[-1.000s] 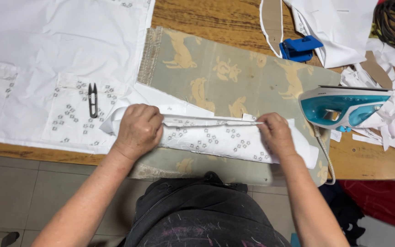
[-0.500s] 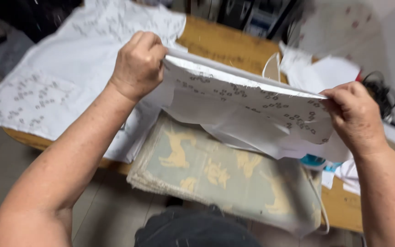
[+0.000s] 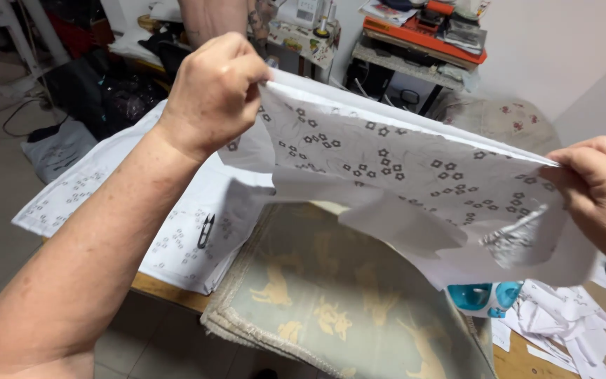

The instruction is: The person folds a white patterned garment on a wooden table, aligning the edges and smoothing the fabric by hand. They then lift the folded item and shake it out to straighten the material.

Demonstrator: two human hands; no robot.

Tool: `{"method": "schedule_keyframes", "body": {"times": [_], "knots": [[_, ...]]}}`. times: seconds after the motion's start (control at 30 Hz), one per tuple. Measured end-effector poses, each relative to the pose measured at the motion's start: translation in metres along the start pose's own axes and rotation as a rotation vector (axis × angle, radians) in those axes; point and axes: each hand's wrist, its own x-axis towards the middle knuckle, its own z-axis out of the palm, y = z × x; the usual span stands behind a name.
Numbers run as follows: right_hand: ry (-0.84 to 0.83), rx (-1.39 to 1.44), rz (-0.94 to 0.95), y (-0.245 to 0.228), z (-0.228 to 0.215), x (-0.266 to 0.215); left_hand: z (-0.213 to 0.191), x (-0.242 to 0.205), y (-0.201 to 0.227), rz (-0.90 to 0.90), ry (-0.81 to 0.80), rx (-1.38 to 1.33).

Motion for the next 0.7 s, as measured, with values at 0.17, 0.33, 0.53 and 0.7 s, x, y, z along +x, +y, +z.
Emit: {"method": "schedule_keyframes", "body": {"times": [0.17,0.33,0.53,0.7], "knots": [[-0.291,0.072,-0.008,0.027,0.002,-0.035,-0.013,-0.021,0.007,-0.122,-0.257,-0.152],[-0.476,0.182,0.169,0.005,0.032,-0.057,0.017,-0.06,0.01,-0.278,-0.458,-0.509],[-0.705,0.001,0.363,0.037,0.11,-0.067,0.113,-0.114,0.013,-0.535,-0.851,-0.499],[-0.814,0.019,0.363,0.042,0.139,-0.108,0.141,-0.183,0.028,-0.343,-0.829,-0.511]]}}
